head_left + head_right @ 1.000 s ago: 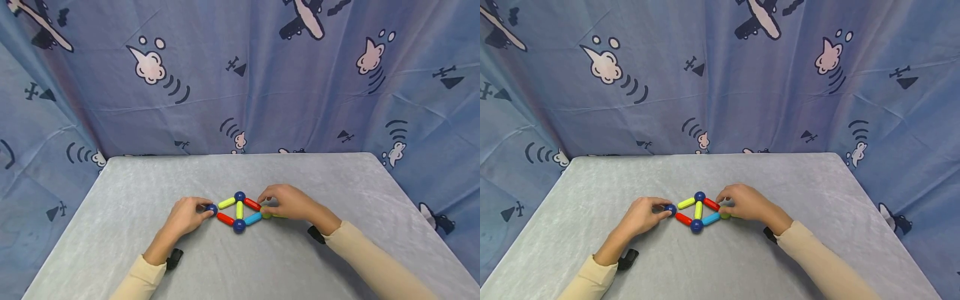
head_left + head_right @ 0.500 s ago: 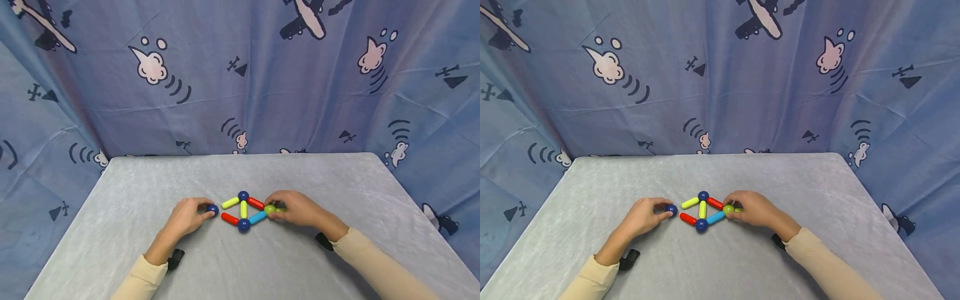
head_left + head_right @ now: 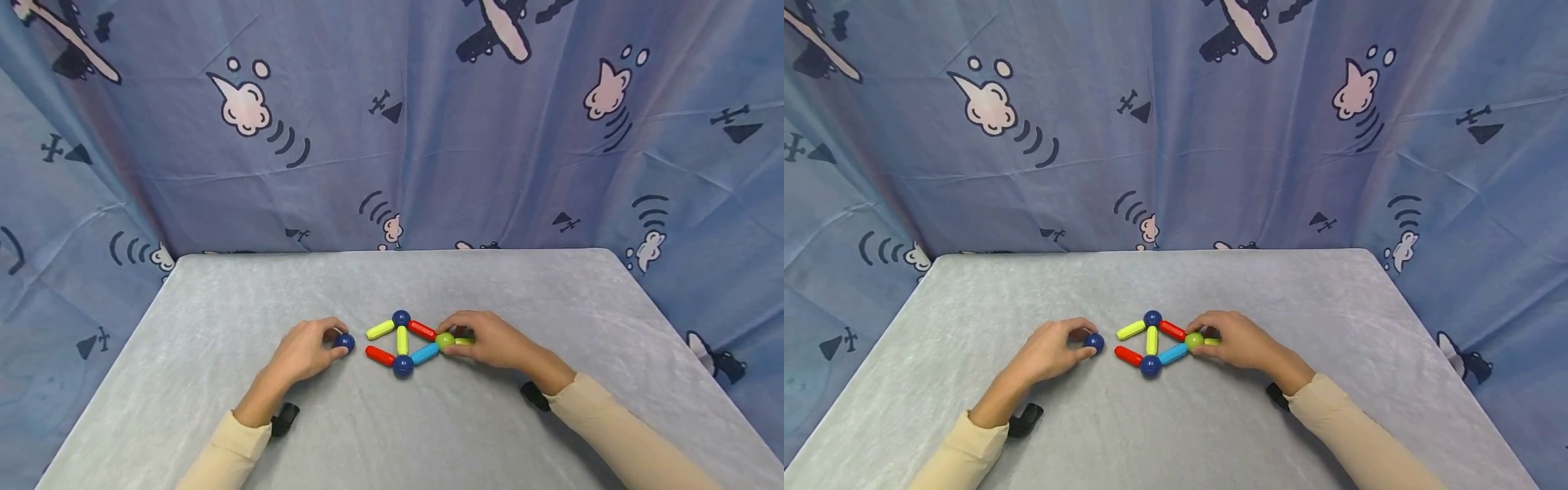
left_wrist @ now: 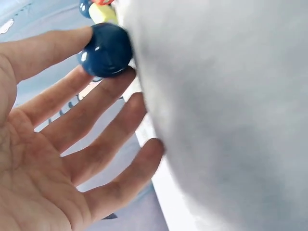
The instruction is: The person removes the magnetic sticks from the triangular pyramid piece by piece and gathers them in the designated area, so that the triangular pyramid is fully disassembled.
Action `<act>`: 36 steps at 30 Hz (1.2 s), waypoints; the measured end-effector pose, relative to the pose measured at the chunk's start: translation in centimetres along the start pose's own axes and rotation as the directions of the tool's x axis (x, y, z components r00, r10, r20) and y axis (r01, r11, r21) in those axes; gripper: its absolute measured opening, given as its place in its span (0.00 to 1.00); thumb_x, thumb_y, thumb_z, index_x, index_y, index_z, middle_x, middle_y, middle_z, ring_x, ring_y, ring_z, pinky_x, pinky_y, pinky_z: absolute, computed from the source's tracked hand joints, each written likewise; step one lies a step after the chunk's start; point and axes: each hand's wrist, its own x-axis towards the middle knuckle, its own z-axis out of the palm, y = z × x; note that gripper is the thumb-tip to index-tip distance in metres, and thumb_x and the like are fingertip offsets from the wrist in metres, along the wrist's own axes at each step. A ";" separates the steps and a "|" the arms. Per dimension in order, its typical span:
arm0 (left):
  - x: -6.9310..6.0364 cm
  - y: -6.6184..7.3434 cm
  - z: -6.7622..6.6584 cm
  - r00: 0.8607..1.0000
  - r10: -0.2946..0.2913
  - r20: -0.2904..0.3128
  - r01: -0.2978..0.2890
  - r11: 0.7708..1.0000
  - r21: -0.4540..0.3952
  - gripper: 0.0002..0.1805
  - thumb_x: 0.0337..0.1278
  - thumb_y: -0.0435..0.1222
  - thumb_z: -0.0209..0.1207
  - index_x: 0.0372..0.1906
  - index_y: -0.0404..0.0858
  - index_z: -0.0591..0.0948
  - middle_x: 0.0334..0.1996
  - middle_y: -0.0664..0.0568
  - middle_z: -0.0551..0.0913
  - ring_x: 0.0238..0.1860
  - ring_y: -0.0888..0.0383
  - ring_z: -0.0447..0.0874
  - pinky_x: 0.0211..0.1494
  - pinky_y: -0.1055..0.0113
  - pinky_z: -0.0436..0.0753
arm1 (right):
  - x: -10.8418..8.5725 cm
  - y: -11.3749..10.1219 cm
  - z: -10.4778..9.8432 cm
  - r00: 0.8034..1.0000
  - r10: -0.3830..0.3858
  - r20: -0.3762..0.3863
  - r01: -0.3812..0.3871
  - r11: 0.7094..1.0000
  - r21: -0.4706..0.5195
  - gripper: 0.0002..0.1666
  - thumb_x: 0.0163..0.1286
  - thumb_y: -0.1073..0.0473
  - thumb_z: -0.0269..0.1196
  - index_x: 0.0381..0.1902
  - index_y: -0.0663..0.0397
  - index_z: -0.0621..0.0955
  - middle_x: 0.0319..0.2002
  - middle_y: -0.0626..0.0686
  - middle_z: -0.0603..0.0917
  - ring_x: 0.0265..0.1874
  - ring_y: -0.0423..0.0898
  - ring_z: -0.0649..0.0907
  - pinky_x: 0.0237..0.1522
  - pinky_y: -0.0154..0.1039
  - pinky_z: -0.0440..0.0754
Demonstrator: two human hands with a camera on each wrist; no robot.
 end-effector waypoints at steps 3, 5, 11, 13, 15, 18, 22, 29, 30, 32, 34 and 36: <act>0.6 0.2 -0.5 1.000 -0.004 0.031 0.003 1.000 0.008 0.14 0.53 0.40 0.72 0.46 0.47 0.85 0.42 0.53 0.89 0.45 0.55 0.87 0.50 0.53 0.81 | 0.0 0.1 0.1 1.000 -0.001 -0.004 0.001 1.000 -0.002 0.20 0.62 0.48 0.71 0.52 0.39 0.84 0.48 0.41 0.86 0.43 0.39 0.83 0.49 0.43 0.83; 1.2 0.1 -0.9 0.999 -0.005 0.049 0.004 1.000 0.024 0.14 0.53 0.40 0.71 0.46 0.46 0.85 0.43 0.52 0.89 0.45 0.54 0.86 0.49 0.53 0.81 | 0.0 0.1 0.2 1.000 0.003 -0.007 -0.003 1.000 0.001 0.20 0.62 0.48 0.71 0.52 0.39 0.84 0.48 0.41 0.86 0.43 0.38 0.83 0.49 0.42 0.83; 3.6 -0.9 -2.5 0.998 -0.026 0.062 0.023 0.999 0.043 0.15 0.57 0.40 0.69 0.50 0.46 0.84 0.47 0.50 0.88 0.48 0.51 0.85 0.51 0.50 0.79 | 0.1 0.2 0.3 1.000 0.015 -0.019 -0.015 1.000 0.012 0.20 0.62 0.46 0.71 0.51 0.38 0.84 0.46 0.40 0.86 0.42 0.38 0.81 0.47 0.40 0.82; 4.6 -1.5 -2.9 0.998 -0.025 0.065 0.023 0.999 0.038 0.15 0.57 0.39 0.68 0.50 0.46 0.84 0.49 0.49 0.87 0.48 0.51 0.85 0.52 0.49 0.79 | 0.1 0.1 0.3 1.000 0.016 -0.023 -0.016 1.000 0.009 0.19 0.62 0.47 0.72 0.51 0.38 0.84 0.46 0.40 0.86 0.42 0.37 0.81 0.47 0.40 0.82; 5.5 -2.0 -3.3 0.998 -0.015 0.068 0.013 0.999 0.032 0.15 0.58 0.39 0.68 0.50 0.45 0.84 0.50 0.48 0.87 0.48 0.51 0.85 0.53 0.49 0.79 | 0.0 0.1 0.4 1.000 0.018 -0.026 -0.018 1.000 0.000 0.19 0.62 0.48 0.72 0.51 0.38 0.84 0.46 0.40 0.86 0.42 0.37 0.81 0.47 0.40 0.82; 6.9 -2.8 -3.7 0.998 0.005 0.068 -0.007 1.000 0.022 0.15 0.58 0.37 0.68 0.51 0.44 0.84 0.51 0.47 0.86 0.48 0.51 0.85 0.52 0.51 0.79 | 0.0 0.0 0.5 0.999 0.013 -0.030 -0.013 1.000 -0.019 0.19 0.61 0.48 0.72 0.51 0.38 0.84 0.45 0.39 0.85 0.42 0.37 0.80 0.48 0.41 0.82; 8.1 -3.5 -3.9 0.997 0.025 0.067 -0.026 0.999 0.021 0.15 0.58 0.36 0.68 0.51 0.43 0.84 0.50 0.46 0.86 0.49 0.50 0.85 0.53 0.53 0.80 | 0.0 0.0 0.7 0.999 -0.001 -0.038 0.000 1.000 -0.030 0.19 0.62 0.48 0.72 0.51 0.37 0.84 0.45 0.38 0.85 0.42 0.36 0.80 0.49 0.42 0.82; 8.9 -4.2 -3.8 0.998 0.044 0.037 -0.044 0.999 0.002 0.17 0.58 0.36 0.68 0.53 0.43 0.84 0.52 0.47 0.86 0.50 0.50 0.85 0.54 0.52 0.80 | -0.2 0.3 0.9 0.998 -0.018 -0.058 0.016 0.999 -0.028 0.19 0.61 0.48 0.72 0.50 0.38 0.84 0.44 0.39 0.85 0.42 0.36 0.80 0.48 0.41 0.82; 8.9 -4.3 -3.7 0.998 0.047 0.029 -0.047 0.999 -0.008 0.17 0.58 0.36 0.68 0.53 0.43 0.84 0.52 0.47 0.86 0.50 0.50 0.85 0.55 0.52 0.80 | -0.2 0.3 0.9 0.998 -0.020 -0.061 0.019 0.999 -0.026 0.19 0.61 0.48 0.72 0.50 0.38 0.84 0.45 0.39 0.85 0.42 0.37 0.81 0.48 0.41 0.82; 9.0 -4.5 -3.5 0.999 0.050 0.015 -0.050 0.998 -0.026 0.18 0.58 0.36 0.69 0.54 0.43 0.84 0.54 0.47 0.85 0.51 0.50 0.85 0.55 0.52 0.80 | -0.2 0.2 0.8 0.998 -0.014 -0.064 0.012 1.000 -0.023 0.19 0.61 0.48 0.72 0.50 0.37 0.84 0.44 0.39 0.85 0.42 0.37 0.81 0.48 0.41 0.82; 9.0 -4.6 -3.4 0.999 0.052 0.007 -0.051 0.998 -0.046 0.19 0.58 0.37 0.69 0.55 0.43 0.84 0.55 0.47 0.84 0.51 0.50 0.85 0.55 0.52 0.81 | -0.3 0.2 0.8 0.998 -0.009 -0.062 0.007 1.000 -0.019 0.19 0.61 0.47 0.72 0.50 0.37 0.84 0.45 0.39 0.85 0.42 0.37 0.81 0.48 0.41 0.82; 9.0 -4.7 -3.2 0.999 0.047 0.003 -0.047 0.997 -0.059 0.20 0.58 0.37 0.69 0.56 0.43 0.84 0.57 0.46 0.84 0.50 0.50 0.85 0.54 0.53 0.81 | -0.3 0.2 0.8 0.998 -0.008 -0.060 0.007 1.000 -0.014 0.19 0.62 0.47 0.72 0.51 0.37 0.84 0.45 0.39 0.86 0.42 0.37 0.81 0.48 0.42 0.82</act>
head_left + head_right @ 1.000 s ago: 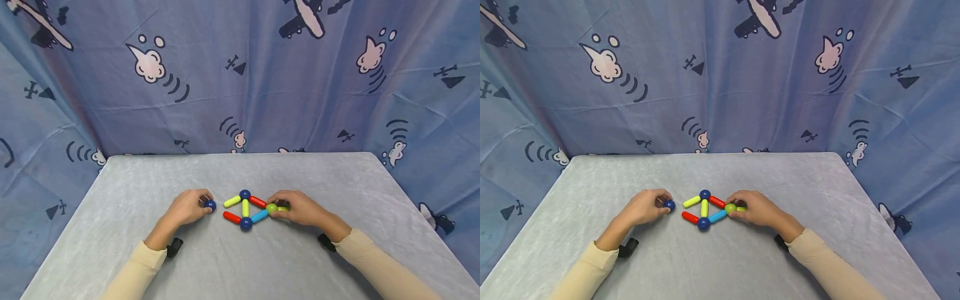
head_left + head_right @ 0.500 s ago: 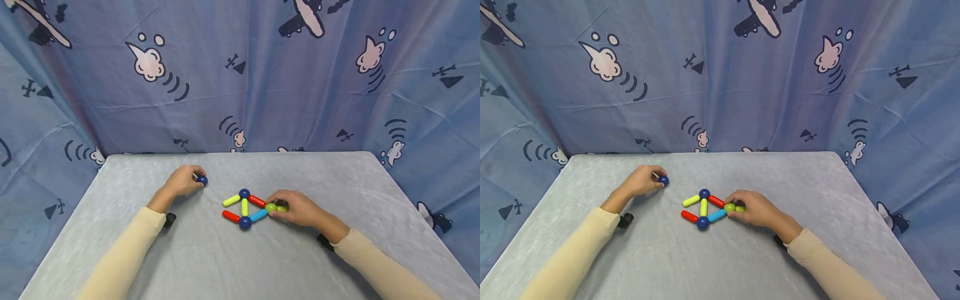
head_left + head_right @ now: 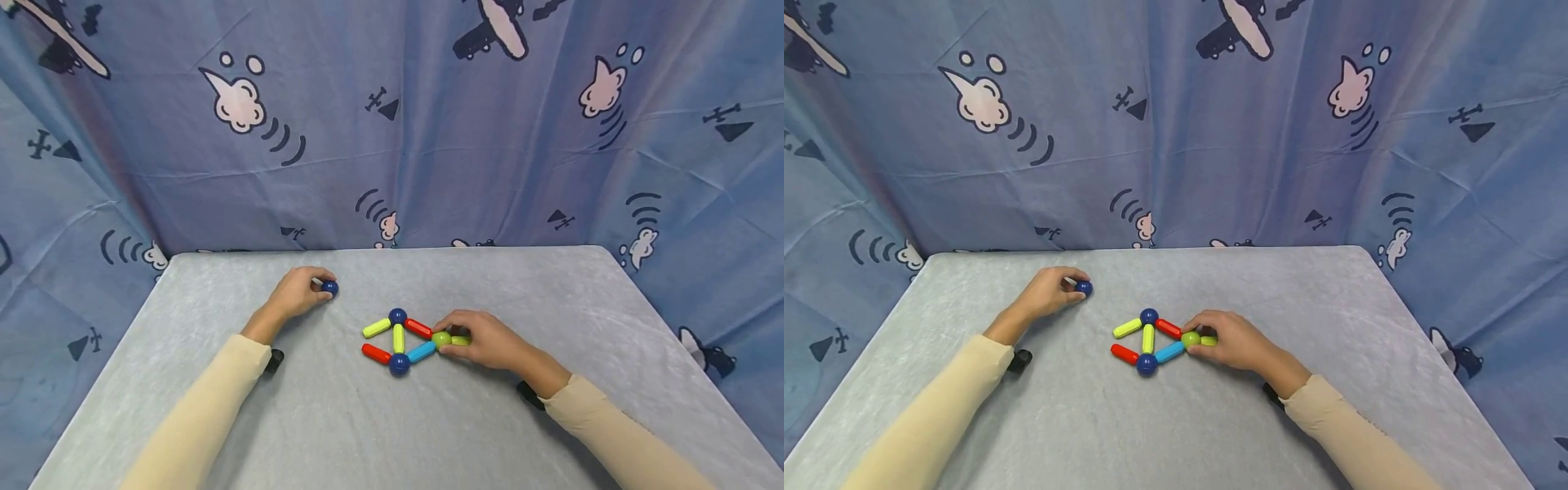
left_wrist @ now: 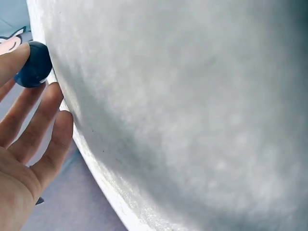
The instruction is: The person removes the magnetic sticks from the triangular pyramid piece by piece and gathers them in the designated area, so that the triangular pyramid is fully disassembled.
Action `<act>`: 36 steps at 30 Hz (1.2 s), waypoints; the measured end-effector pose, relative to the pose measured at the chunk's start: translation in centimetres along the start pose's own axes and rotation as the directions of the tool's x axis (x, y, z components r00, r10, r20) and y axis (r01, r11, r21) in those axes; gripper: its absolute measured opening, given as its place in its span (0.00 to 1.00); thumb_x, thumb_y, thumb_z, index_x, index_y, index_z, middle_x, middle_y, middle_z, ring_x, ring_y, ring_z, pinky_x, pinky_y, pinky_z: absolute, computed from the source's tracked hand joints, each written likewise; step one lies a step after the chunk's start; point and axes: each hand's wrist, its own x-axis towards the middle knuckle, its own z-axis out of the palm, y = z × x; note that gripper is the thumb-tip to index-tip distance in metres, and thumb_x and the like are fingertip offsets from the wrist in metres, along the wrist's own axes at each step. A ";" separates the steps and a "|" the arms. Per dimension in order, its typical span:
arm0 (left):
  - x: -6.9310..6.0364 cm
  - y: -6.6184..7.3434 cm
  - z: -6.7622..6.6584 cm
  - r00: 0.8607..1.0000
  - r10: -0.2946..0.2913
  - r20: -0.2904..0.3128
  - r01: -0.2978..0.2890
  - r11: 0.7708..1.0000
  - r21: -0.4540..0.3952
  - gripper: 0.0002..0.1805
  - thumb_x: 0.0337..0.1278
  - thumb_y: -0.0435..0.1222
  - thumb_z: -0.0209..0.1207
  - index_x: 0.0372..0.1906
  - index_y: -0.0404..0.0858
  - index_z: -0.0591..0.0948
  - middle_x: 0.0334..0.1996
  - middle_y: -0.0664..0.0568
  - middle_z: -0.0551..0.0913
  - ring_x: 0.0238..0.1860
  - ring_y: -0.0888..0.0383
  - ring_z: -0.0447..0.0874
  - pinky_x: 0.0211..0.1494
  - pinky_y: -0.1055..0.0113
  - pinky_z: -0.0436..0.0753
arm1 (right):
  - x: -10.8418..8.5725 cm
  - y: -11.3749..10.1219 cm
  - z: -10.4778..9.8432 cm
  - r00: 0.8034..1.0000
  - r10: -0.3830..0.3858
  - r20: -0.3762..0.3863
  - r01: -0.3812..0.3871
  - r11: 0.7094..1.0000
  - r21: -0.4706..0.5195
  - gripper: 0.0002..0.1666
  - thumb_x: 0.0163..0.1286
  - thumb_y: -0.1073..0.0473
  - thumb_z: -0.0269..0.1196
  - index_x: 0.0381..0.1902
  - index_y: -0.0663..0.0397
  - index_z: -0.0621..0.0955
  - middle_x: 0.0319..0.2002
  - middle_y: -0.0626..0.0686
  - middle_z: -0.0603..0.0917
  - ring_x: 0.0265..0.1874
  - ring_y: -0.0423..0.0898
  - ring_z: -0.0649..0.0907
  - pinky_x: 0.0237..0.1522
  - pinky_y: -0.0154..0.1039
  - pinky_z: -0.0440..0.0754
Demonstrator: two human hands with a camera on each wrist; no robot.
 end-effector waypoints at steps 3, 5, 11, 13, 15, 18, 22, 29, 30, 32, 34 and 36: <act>-0.1 0.0 0.2 1.000 -0.003 -0.002 0.003 1.000 0.003 0.21 0.59 0.37 0.68 0.58 0.44 0.83 0.58 0.46 0.83 0.49 0.52 0.84 0.53 0.54 0.80 | 0.0 0.0 0.0 1.000 0.012 0.007 -0.012 1.000 0.006 0.19 0.62 0.47 0.71 0.51 0.37 0.84 0.45 0.39 0.86 0.42 0.37 0.81 0.48 0.42 0.81; 0.0 0.0 0.3 1.000 0.008 -0.004 -0.008 1.000 0.012 0.21 0.60 0.38 0.67 0.59 0.44 0.83 0.56 0.45 0.83 0.47 0.52 0.82 0.50 0.55 0.80 | 0.0 0.0 0.0 1.000 0.022 0.001 -0.022 1.000 0.007 0.19 0.62 0.47 0.72 0.51 0.37 0.84 0.46 0.40 0.86 0.42 0.37 0.81 0.49 0.43 0.81; 0.4 0.3 0.3 0.999 0.041 -0.001 -0.040 0.998 0.053 0.24 0.57 0.37 0.69 0.61 0.45 0.82 0.49 0.47 0.82 0.42 0.54 0.77 0.45 0.59 0.74 | 0.0 -0.1 0.1 0.998 0.054 -0.017 -0.054 0.998 0.020 0.19 0.60 0.47 0.73 0.50 0.35 0.84 0.45 0.38 0.85 0.42 0.37 0.80 0.50 0.43 0.81; 0.4 0.3 0.3 0.999 0.042 0.006 -0.042 0.997 0.058 0.26 0.57 0.37 0.69 0.62 0.45 0.81 0.49 0.47 0.82 0.41 0.54 0.77 0.44 0.59 0.74 | 0.0 -0.1 0.1 0.998 0.057 -0.013 -0.056 0.998 0.021 0.19 0.60 0.47 0.73 0.50 0.35 0.85 0.45 0.38 0.85 0.42 0.37 0.80 0.50 0.43 0.81; 0.3 0.3 0.3 0.999 0.041 0.010 -0.041 0.998 0.050 0.28 0.57 0.37 0.69 0.64 0.46 0.79 0.51 0.46 0.82 0.43 0.53 0.77 0.45 0.58 0.75 | 0.0 -0.2 0.1 0.998 0.064 -0.011 -0.064 0.998 0.026 0.19 0.60 0.47 0.73 0.50 0.35 0.85 0.45 0.37 0.85 0.42 0.36 0.80 0.51 0.43 0.81; 0.1 0.4 0.3 0.999 0.040 -0.006 -0.040 0.999 0.034 0.32 0.58 0.37 0.69 0.68 0.46 0.75 0.56 0.43 0.80 0.49 0.49 0.79 0.51 0.53 0.77 | -0.1 -0.2 0.1 0.998 0.064 -0.008 -0.064 0.998 0.030 0.19 0.60 0.47 0.73 0.50 0.35 0.85 0.45 0.38 0.85 0.43 0.36 0.80 0.51 0.43 0.81; -0.7 1.4 0.6 0.992 0.081 -0.101 -0.076 0.996 0.053 0.32 0.58 0.37 0.69 0.68 0.45 0.74 0.62 0.42 0.77 0.61 0.44 0.75 0.64 0.46 0.74 | -0.2 -0.3 0.1 0.998 0.066 -0.010 -0.066 0.997 0.034 0.19 0.60 0.47 0.73 0.50 0.35 0.85 0.45 0.38 0.85 0.43 0.36 0.80 0.51 0.43 0.81; -2.7 4.4 2.6 0.942 0.295 -0.160 -0.277 0.952 0.129 0.21 0.57 0.39 0.69 0.57 0.45 0.83 0.55 0.49 0.80 0.58 0.48 0.75 0.63 0.50 0.75 | -0.2 -0.3 0.1 0.998 0.062 -0.013 -0.061 0.998 0.032 0.19 0.61 0.47 0.72 0.50 0.36 0.85 0.46 0.38 0.85 0.43 0.37 0.80 0.51 0.44 0.81; -3.0 4.8 3.0 0.941 0.312 -0.131 -0.296 0.947 0.129 0.20 0.58 0.39 0.69 0.56 0.46 0.83 0.54 0.50 0.81 0.58 0.49 0.76 0.62 0.51 0.76 | -0.2 -0.3 0.1 0.998 0.061 -0.012 -0.061 0.998 0.030 0.19 0.61 0.47 0.72 0.50 0.36 0.85 0.46 0.38 0.85 0.43 0.37 0.80 0.51 0.44 0.81; -3.5 5.3 3.7 0.940 0.337 -0.058 -0.329 0.937 0.119 0.19 0.59 0.40 0.68 0.55 0.46 0.84 0.53 0.52 0.81 0.57 0.52 0.77 0.62 0.53 0.77 | -0.1 -0.3 0.2 0.998 0.064 -0.008 -0.064 0.997 0.031 0.19 0.61 0.47 0.72 0.51 0.35 0.84 0.46 0.38 0.85 0.43 0.37 0.80 0.51 0.44 0.81; -3.8 5.7 4.2 0.939 0.344 0.010 -0.343 0.934 0.097 0.18 0.61 0.41 0.67 0.56 0.47 0.84 0.53 0.52 0.82 0.57 0.53 0.78 0.62 0.53 0.78 | -0.1 -0.3 0.2 0.997 0.071 -0.006 -0.070 0.997 0.036 0.19 0.61 0.47 0.72 0.51 0.35 0.84 0.46 0.38 0.85 0.43 0.37 0.80 0.51 0.44 0.80; -4.0 5.9 4.5 0.938 0.342 0.056 -0.345 0.935 0.079 0.18 0.61 0.41 0.66 0.56 0.47 0.83 0.52 0.53 0.83 0.56 0.55 0.80 0.61 0.54 0.79 | 0.0 -0.3 0.3 0.997 0.071 -0.007 -0.071 0.997 0.043 0.19 0.61 0.47 0.73 0.50 0.35 0.85 0.46 0.38 0.85 0.43 0.37 0.80 0.51 0.44 0.81</act>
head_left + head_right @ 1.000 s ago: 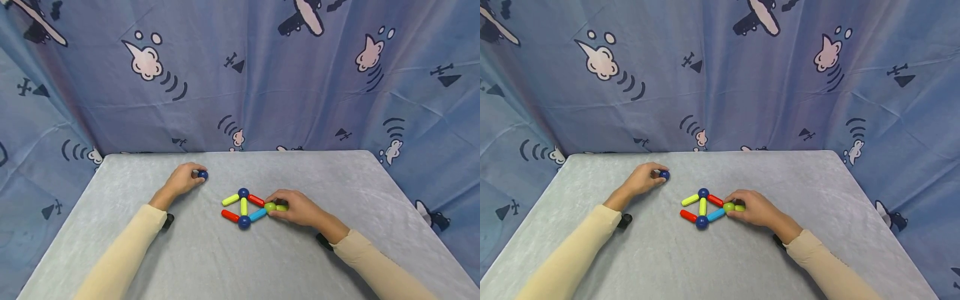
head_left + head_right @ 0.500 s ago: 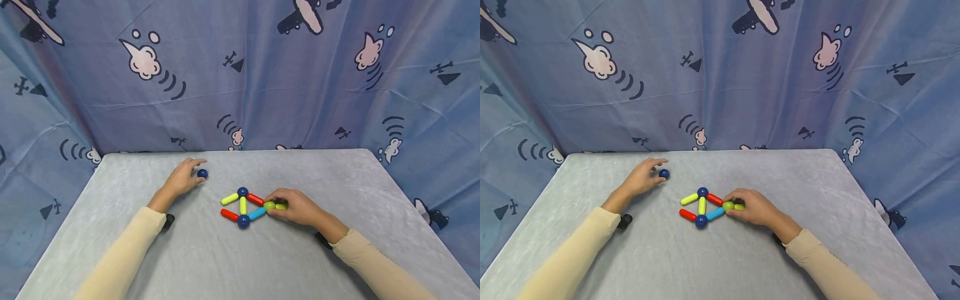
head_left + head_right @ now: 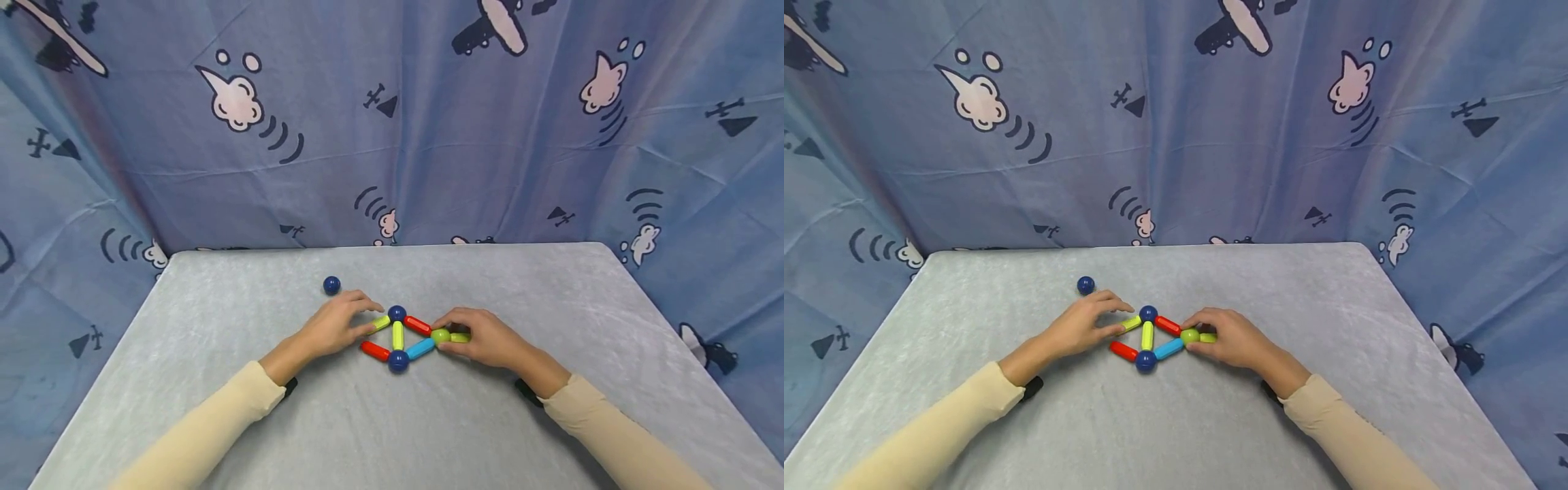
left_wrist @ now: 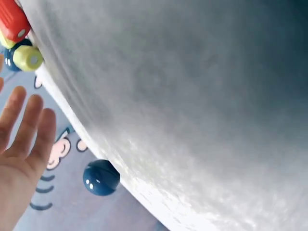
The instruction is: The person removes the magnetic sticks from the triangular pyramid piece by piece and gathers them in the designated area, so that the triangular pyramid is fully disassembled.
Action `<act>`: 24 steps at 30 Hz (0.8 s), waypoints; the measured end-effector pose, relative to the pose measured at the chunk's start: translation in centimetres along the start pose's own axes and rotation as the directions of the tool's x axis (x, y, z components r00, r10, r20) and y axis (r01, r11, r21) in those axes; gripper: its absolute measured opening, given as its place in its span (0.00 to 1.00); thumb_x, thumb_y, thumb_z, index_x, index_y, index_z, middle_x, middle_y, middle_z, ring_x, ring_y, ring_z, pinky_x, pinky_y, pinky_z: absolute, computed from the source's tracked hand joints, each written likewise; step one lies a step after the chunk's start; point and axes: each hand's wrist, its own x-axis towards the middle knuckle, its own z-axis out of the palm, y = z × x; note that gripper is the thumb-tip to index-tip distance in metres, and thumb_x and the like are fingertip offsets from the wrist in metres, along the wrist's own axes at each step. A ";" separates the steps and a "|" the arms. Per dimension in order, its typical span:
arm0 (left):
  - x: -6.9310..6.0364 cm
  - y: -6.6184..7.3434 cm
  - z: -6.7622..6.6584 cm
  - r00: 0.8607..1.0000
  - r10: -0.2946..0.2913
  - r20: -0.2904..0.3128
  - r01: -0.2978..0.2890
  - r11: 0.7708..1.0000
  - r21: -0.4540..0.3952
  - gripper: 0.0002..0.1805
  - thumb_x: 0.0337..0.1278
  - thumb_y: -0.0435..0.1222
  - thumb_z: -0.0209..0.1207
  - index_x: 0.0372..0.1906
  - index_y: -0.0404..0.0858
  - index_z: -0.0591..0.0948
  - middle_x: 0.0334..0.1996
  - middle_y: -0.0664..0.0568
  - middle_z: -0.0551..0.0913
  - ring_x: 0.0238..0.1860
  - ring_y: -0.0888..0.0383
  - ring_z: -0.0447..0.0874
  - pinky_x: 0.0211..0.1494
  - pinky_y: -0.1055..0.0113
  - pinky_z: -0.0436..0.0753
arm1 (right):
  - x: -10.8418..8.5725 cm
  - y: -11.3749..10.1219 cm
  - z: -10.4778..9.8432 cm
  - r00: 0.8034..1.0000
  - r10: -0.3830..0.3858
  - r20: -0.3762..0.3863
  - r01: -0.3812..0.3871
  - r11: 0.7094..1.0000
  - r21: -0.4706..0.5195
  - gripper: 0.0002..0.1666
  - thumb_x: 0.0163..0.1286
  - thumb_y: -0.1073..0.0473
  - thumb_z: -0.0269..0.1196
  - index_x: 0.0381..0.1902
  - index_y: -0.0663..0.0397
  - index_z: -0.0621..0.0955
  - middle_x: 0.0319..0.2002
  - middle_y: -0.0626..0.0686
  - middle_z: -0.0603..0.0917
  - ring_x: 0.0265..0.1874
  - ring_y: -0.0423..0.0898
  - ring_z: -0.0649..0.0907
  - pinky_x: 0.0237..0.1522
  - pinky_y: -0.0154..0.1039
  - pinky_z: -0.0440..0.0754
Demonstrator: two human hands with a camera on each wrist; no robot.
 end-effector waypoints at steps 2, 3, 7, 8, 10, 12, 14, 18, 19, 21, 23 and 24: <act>0.1 -0.1 0.4 1.000 0.012 0.021 -0.012 1.000 -0.010 0.18 0.61 0.41 0.66 0.57 0.48 0.83 0.51 0.53 0.83 0.53 0.56 0.81 0.58 0.56 0.81 | 0.0 0.0 0.0 1.000 -0.002 -0.002 0.002 1.000 0.005 0.19 0.61 0.48 0.73 0.50 0.36 0.85 0.46 0.38 0.85 0.43 0.37 0.80 0.51 0.44 0.81; 0.1 -0.1 0.5 0.999 0.019 0.026 -0.019 1.000 -0.009 0.18 0.61 0.40 0.66 0.57 0.48 0.83 0.49 0.53 0.83 0.50 0.57 0.81 0.55 0.58 0.81 | -0.1 0.0 0.0 1.000 -0.001 -0.003 0.001 1.000 0.009 0.19 0.60 0.48 0.73 0.50 0.36 0.85 0.46 0.38 0.85 0.43 0.37 0.80 0.51 0.44 0.81; 0.2 -0.4 1.0 0.999 0.034 0.034 -0.034 0.999 0.000 0.17 0.61 0.39 0.66 0.56 0.47 0.85 0.45 0.56 0.84 0.43 0.60 0.81 0.48 0.63 0.80 | -0.1 0.1 0.0 1.000 -0.002 -0.002 0.002 1.000 0.017 0.19 0.61 0.48 0.73 0.50 0.36 0.84 0.46 0.38 0.85 0.43 0.37 0.80 0.50 0.44 0.81; 0.2 -0.5 1.1 0.999 0.035 0.035 -0.035 0.999 0.000 0.17 0.61 0.39 0.66 0.55 0.47 0.85 0.45 0.56 0.84 0.42 0.61 0.80 0.48 0.64 0.80 | -0.1 0.1 0.0 1.000 0.003 -0.002 -0.003 1.000 0.021 0.19 0.61 0.48 0.73 0.50 0.35 0.84 0.46 0.38 0.85 0.43 0.37 0.80 0.50 0.43 0.81; 0.2 -0.5 1.2 0.999 0.035 0.033 -0.035 0.999 -0.001 0.17 0.61 0.39 0.66 0.55 0.47 0.85 0.43 0.57 0.84 0.41 0.62 0.79 0.47 0.65 0.79 | -0.1 0.2 0.0 1.000 -0.001 -0.003 0.001 1.000 0.013 0.19 0.61 0.48 0.72 0.51 0.35 0.84 0.46 0.38 0.85 0.43 0.37 0.80 0.51 0.44 0.81; 0.1 -0.5 1.2 0.999 0.036 0.027 -0.036 0.999 -0.003 0.17 0.61 0.38 0.66 0.56 0.47 0.85 0.43 0.57 0.84 0.40 0.63 0.79 0.47 0.64 0.80 | -0.1 0.2 0.0 1.000 -0.007 -0.003 0.007 1.000 0.006 0.19 0.61 0.48 0.72 0.51 0.35 0.84 0.47 0.38 0.85 0.43 0.36 0.80 0.51 0.44 0.81; 0.1 -0.5 1.2 0.999 0.039 0.018 -0.038 0.999 -0.004 0.18 0.61 0.38 0.66 0.56 0.47 0.84 0.42 0.56 0.85 0.40 0.62 0.79 0.47 0.63 0.80 | -0.1 0.2 0.0 1.000 -0.004 -0.001 0.004 1.000 0.007 0.19 0.61 0.47 0.72 0.51 0.35 0.84 0.47 0.38 0.85 0.44 0.36 0.80 0.51 0.44 0.81; 0.1 -0.6 1.3 0.999 0.045 0.007 -0.045 0.999 -0.005 0.18 0.60 0.38 0.67 0.56 0.46 0.84 0.40 0.56 0.85 0.41 0.61 0.79 0.49 0.62 0.80 | -0.1 0.1 -0.1 1.000 0.000 0.004 0.000 1.000 0.017 0.19 0.61 0.47 0.72 0.51 0.35 0.84 0.46 0.38 0.85 0.43 0.36 0.80 0.51 0.44 0.81; 0.1 -0.6 1.3 0.999 0.044 0.007 -0.044 0.999 -0.005 0.18 0.60 0.38 0.67 0.56 0.46 0.84 0.40 0.56 0.85 0.41 0.61 0.79 0.49 0.62 0.80 | 0.0 0.1 -0.1 1.000 0.002 0.005 -0.002 1.000 0.020 0.19 0.61 0.47 0.72 0.51 0.35 0.84 0.46 0.37 0.85 0.43 0.36 0.80 0.51 0.44 0.81; 0.1 -0.7 1.3 0.999 0.040 0.009 -0.039 0.999 -0.005 0.18 0.60 0.38 0.66 0.56 0.47 0.84 0.40 0.57 0.84 0.41 0.61 0.79 0.49 0.62 0.80 | 0.0 0.1 -0.1 1.000 0.002 0.004 -0.002 1.000 0.023 0.19 0.61 0.47 0.72 0.51 0.35 0.84 0.46 0.37 0.85 0.43 0.37 0.80 0.51 0.44 0.81; 0.2 -0.7 1.4 0.999 0.027 0.018 -0.027 1.000 -0.008 0.18 0.61 0.38 0.66 0.56 0.47 0.84 0.39 0.57 0.84 0.40 0.61 0.78 0.48 0.63 0.79 | 0.0 0.1 -0.1 1.000 0.002 0.003 -0.002 1.000 0.023 0.19 0.61 0.47 0.72 0.51 0.35 0.84 0.46 0.37 0.85 0.43 0.36 0.80 0.51 0.43 0.81; 0.2 -0.7 1.4 1.000 0.021 0.024 -0.020 1.000 -0.009 0.18 0.61 0.38 0.66 0.56 0.47 0.84 0.39 0.57 0.84 0.40 0.61 0.78 0.47 0.64 0.79 | 0.0 0.1 0.0 1.000 0.002 0.003 -0.002 1.000 0.023 0.19 0.61 0.47 0.72 0.51 0.35 0.84 0.46 0.37 0.85 0.43 0.36 0.80 0.51 0.43 0.81</act>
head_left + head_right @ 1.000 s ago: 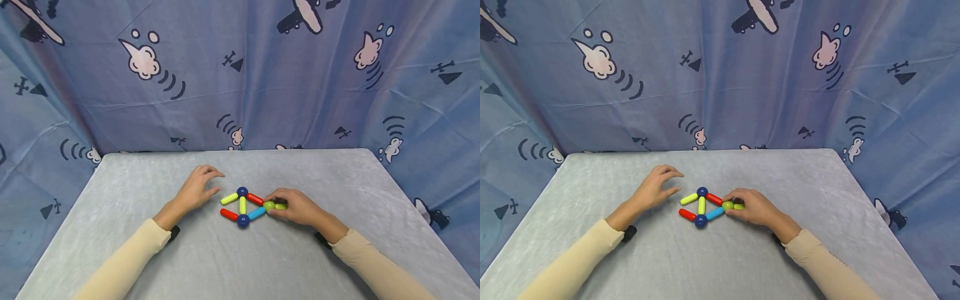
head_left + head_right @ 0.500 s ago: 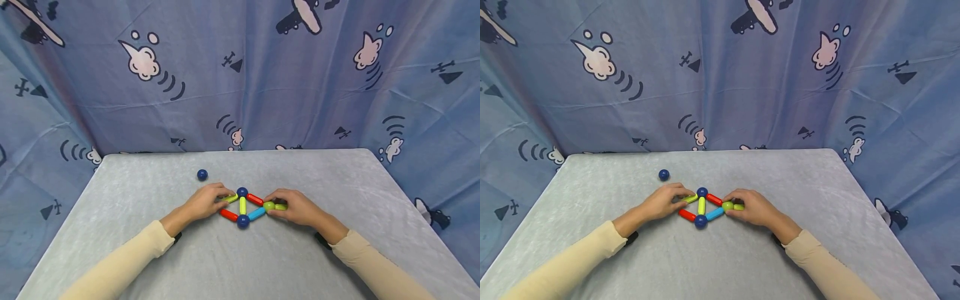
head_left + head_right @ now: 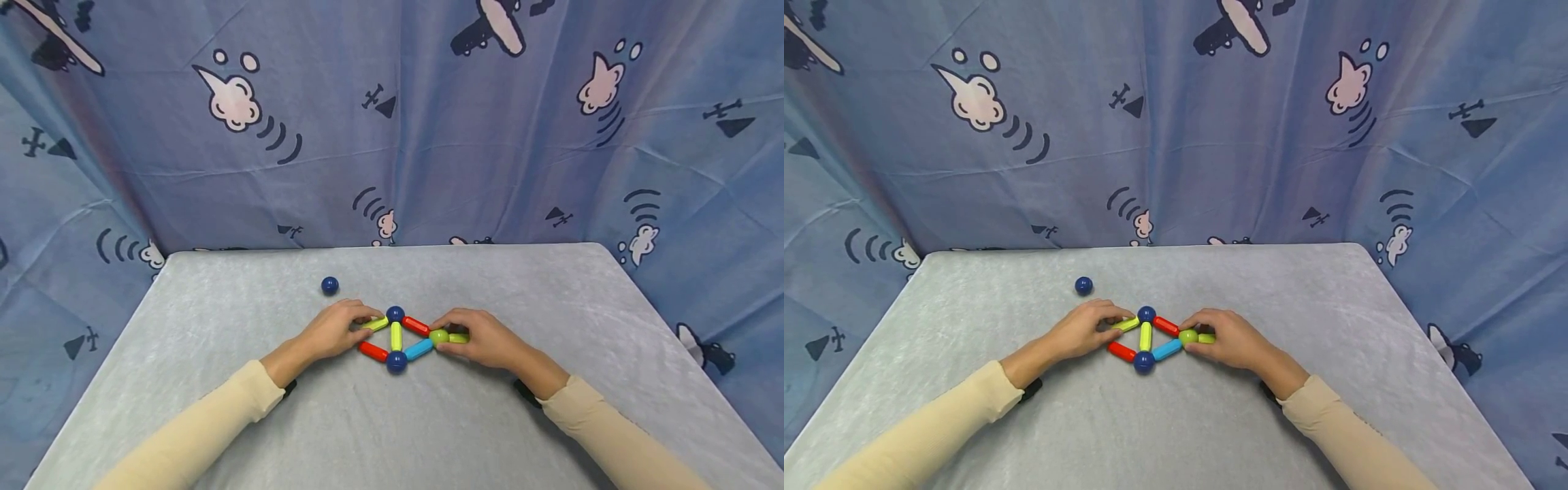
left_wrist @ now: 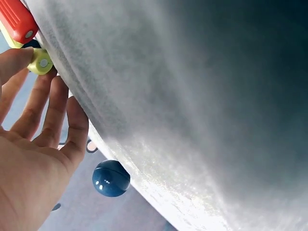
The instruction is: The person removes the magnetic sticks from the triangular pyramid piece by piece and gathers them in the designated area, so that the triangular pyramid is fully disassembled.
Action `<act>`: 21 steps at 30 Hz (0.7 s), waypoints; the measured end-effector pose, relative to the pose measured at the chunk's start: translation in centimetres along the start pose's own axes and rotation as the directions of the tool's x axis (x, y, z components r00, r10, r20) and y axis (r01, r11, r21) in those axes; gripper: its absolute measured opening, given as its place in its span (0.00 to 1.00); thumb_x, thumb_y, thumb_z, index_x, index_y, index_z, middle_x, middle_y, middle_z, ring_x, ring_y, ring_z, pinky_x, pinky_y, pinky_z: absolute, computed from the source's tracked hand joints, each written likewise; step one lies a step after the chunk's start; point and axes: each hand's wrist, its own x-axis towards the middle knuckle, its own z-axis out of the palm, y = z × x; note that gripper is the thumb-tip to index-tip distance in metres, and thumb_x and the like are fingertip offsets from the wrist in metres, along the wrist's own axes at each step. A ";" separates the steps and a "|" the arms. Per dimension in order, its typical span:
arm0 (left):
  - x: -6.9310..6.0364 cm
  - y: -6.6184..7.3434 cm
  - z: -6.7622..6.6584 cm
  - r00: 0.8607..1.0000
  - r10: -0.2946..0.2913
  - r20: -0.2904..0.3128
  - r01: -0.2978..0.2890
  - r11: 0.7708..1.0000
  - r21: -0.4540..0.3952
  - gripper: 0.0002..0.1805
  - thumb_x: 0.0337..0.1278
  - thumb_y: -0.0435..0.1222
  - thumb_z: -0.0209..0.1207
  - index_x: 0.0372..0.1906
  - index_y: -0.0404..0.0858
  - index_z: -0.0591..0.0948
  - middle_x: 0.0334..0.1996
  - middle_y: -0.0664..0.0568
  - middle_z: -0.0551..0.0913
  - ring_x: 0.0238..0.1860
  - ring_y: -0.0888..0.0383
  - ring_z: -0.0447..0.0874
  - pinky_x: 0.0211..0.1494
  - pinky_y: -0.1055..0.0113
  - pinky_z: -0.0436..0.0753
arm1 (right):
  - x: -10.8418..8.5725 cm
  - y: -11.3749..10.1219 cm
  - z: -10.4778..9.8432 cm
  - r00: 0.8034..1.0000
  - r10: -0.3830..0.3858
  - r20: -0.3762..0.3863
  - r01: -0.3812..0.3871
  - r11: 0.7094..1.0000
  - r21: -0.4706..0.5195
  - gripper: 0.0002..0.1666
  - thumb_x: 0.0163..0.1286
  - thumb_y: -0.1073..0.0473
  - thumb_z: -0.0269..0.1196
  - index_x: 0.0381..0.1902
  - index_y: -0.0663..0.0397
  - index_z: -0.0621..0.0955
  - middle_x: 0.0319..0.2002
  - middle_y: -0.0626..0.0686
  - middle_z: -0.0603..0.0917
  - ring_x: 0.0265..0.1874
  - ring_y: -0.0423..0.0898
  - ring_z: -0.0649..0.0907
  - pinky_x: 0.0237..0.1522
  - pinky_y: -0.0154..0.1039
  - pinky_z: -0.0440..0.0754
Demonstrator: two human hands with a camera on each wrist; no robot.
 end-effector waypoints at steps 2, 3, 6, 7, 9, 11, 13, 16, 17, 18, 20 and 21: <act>0.1 0.0 0.0 1.000 -0.012 0.011 0.012 1.000 0.008 0.18 0.61 0.39 0.65 0.57 0.48 0.84 0.39 0.58 0.83 0.40 0.62 0.77 0.47 0.64 0.78 | 0.0 0.0 0.0 1.000 0.002 -0.003 -0.002 1.000 0.000 0.19 0.61 0.47 0.72 0.51 0.35 0.84 0.46 0.37 0.85 0.43 0.36 0.80 0.51 0.43 0.81; 0.1 0.1 0.0 1.000 -0.011 0.015 0.011 1.000 0.016 0.18 0.62 0.39 0.65 0.57 0.48 0.84 0.39 0.58 0.83 0.40 0.62 0.77 0.47 0.64 0.78 | -0.1 0.0 0.0 1.000 0.003 -0.004 -0.003 1.000 0.000 0.19 0.61 0.47 0.72 0.51 0.35 0.84 0.46 0.37 0.85 0.43 0.36 0.80 0.51 0.43 0.81; 0.1 0.2 -0.2 0.999 0.017 0.034 -0.020 0.997 0.069 0.18 0.62 0.38 0.64 0.57 0.48 0.84 0.40 0.56 0.83 0.40 0.61 0.77 0.46 0.64 0.78 | -0.2 0.0 0.0 1.000 0.005 -0.009 -0.005 1.000 0.002 0.19 0.61 0.47 0.72 0.51 0.34 0.84 0.46 0.37 0.85 0.43 0.36 0.80 0.51 0.42 0.81; 0.0 0.2 -0.2 0.999 0.029 0.039 -0.033 0.996 0.086 0.18 0.63 0.38 0.64 0.57 0.48 0.84 0.41 0.56 0.83 0.40 0.61 0.77 0.46 0.63 0.78 | -0.2 0.0 0.1 1.000 0.005 -0.011 -0.005 1.000 0.003 0.19 0.61 0.47 0.72 0.51 0.34 0.84 0.46 0.37 0.85 0.43 0.36 0.80 0.51 0.42 0.81; 0.0 0.1 -0.3 0.998 0.043 0.048 -0.047 0.994 0.102 0.18 0.63 0.37 0.63 0.57 0.49 0.84 0.41 0.56 0.83 0.39 0.60 0.76 0.44 0.64 0.77 | -0.2 -0.1 0.1 1.000 0.003 -0.013 -0.003 1.000 0.004 0.19 0.61 0.48 0.72 0.51 0.34 0.84 0.46 0.37 0.85 0.43 0.36 0.80 0.50 0.42 0.81; 0.0 0.0 -0.3 0.998 0.036 0.054 -0.041 0.994 0.097 0.17 0.63 0.37 0.63 0.57 0.50 0.84 0.41 0.56 0.83 0.38 0.61 0.75 0.43 0.66 0.76 | -0.2 -0.1 0.1 1.000 0.003 -0.013 -0.003 1.000 0.002 0.19 0.61 0.48 0.72 0.51 0.34 0.84 0.46 0.38 0.85 0.43 0.36 0.80 0.50 0.42 0.81; 0.0 -0.1 -0.3 0.998 0.019 0.052 -0.022 0.997 0.073 0.17 0.63 0.37 0.64 0.57 0.50 0.84 0.40 0.57 0.83 0.38 0.61 0.75 0.42 0.67 0.76 | -0.2 -0.1 0.1 1.000 0.002 -0.014 -0.002 1.000 -0.001 0.19 0.61 0.48 0.72 0.51 0.34 0.84 0.47 0.38 0.85 0.43 0.37 0.80 0.51 0.43 0.81; -0.1 -0.3 -0.3 0.999 -0.006 0.039 0.005 0.999 0.036 0.19 0.61 0.36 0.65 0.57 0.49 0.84 0.41 0.56 0.84 0.39 0.60 0.78 0.45 0.65 0.78 | -0.2 -0.1 0.2 1.000 0.002 -0.015 -0.002 1.000 -0.008 0.19 0.62 0.48 0.72 0.51 0.34 0.84 0.47 0.38 0.85 0.44 0.37 0.80 0.51 0.43 0.81; -0.1 -0.4 -0.3 0.999 -0.013 0.033 0.012 1.000 0.024 0.20 0.60 0.35 0.66 0.58 0.47 0.83 0.41 0.56 0.85 0.40 0.60 0.79 0.47 0.64 0.79 | -0.2 -0.1 0.2 1.000 0.002 -0.014 -0.002 1.000 -0.009 0.19 0.62 0.48 0.72 0.51 0.34 0.84 0.47 0.38 0.85 0.44 0.37 0.80 0.51 0.43 0.81; -0.1 -0.4 -0.3 0.999 -0.019 0.027 0.019 1.000 0.014 0.20 0.59 0.35 0.67 0.58 0.46 0.83 0.42 0.55 0.86 0.41 0.60 0.80 0.49 0.62 0.80 | -0.2 -0.1 0.2 1.000 0.002 -0.015 -0.002 1.000 -0.008 0.19 0.62 0.48 0.72 0.51 0.34 0.84 0.47 0.38 0.85 0.44 0.37 0.80 0.51 0.43 0.81; -0.1 -0.4 -0.2 0.999 -0.036 0.018 0.036 0.999 0.000 0.20 0.57 0.34 0.68 0.56 0.44 0.84 0.43 0.54 0.87 0.43 0.60 0.81 0.51 0.61 0.81 | -0.3 -0.1 0.2 1.000 0.000 -0.018 0.000 1.000 -0.008 0.19 0.61 0.48 0.72 0.51 0.33 0.84 0.47 0.38 0.85 0.43 0.36 0.80 0.51 0.42 0.81; -0.1 -0.4 -0.2 0.999 -0.044 0.015 0.044 0.999 -0.005 0.19 0.56 0.34 0.69 0.55 0.43 0.84 0.43 0.54 0.87 0.43 0.60 0.81 0.52 0.60 0.81 | -0.3 -0.1 0.2 1.000 -0.009 -0.022 0.008 1.000 -0.008 0.19 0.61 0.48 0.72 0.51 0.34 0.84 0.47 0.38 0.85 0.43 0.36 0.81 0.51 0.43 0.81</act>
